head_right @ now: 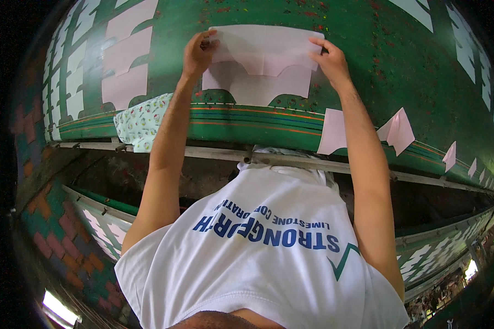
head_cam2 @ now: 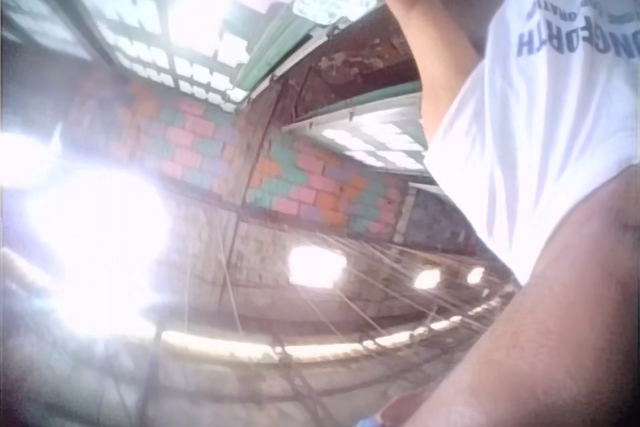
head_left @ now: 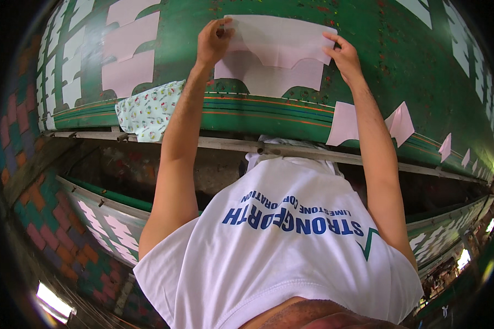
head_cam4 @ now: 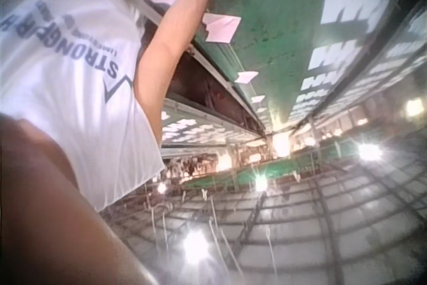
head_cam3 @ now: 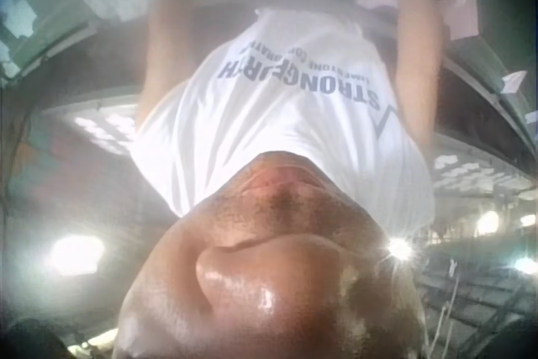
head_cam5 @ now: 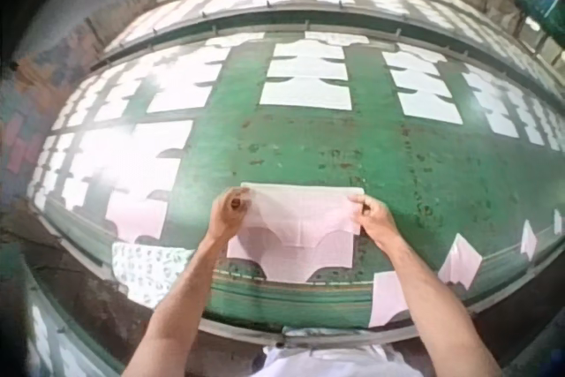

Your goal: The person repeatedly picks up small paper pieces and places them on a green curved surface, smoothing each piece into position. The person handles both white and pink paper pieces one at a time, arranging them in a pattern across the surface.

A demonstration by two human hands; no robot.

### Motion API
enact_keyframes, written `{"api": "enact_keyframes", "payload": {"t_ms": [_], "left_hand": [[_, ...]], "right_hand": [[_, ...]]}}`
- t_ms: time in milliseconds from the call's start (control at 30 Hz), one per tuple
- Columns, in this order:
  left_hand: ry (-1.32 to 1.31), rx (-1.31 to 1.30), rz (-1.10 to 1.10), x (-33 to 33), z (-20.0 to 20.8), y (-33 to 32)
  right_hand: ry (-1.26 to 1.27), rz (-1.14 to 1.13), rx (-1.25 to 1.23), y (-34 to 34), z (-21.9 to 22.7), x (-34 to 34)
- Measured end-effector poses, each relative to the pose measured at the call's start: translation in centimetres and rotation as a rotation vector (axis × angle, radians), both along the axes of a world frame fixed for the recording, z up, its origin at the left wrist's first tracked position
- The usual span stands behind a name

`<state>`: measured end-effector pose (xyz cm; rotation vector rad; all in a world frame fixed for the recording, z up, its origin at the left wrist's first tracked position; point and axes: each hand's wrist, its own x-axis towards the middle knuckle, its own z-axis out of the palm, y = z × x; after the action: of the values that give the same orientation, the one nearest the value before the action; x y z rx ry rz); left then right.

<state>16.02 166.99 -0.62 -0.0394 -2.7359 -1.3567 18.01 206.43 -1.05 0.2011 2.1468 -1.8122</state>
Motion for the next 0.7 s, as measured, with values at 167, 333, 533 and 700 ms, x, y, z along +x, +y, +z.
{"api": "enact_keyframes", "payload": {"t_ms": [167,333,533,700], "left_hand": [[0.215,-0.07,-0.103,-3.7,-1.0,-1.7],[0.14,-0.108,-0.102,-5.9,-1.7,-2.1],[0.344,-0.631,-0.159,-6.7,-3.6,-1.9],[0.216,-0.827,-0.123,-6.3,-5.3,2.9]], "right_hand": [[0.044,-0.025,0.162,-2.1,1.0,-3.0],[0.109,0.004,0.315,-2.6,0.8,-4.2],[0.186,0.034,0.371,-2.4,-0.1,-4.8],[0.143,-0.023,0.271,-2.5,0.3,-4.1]]}}
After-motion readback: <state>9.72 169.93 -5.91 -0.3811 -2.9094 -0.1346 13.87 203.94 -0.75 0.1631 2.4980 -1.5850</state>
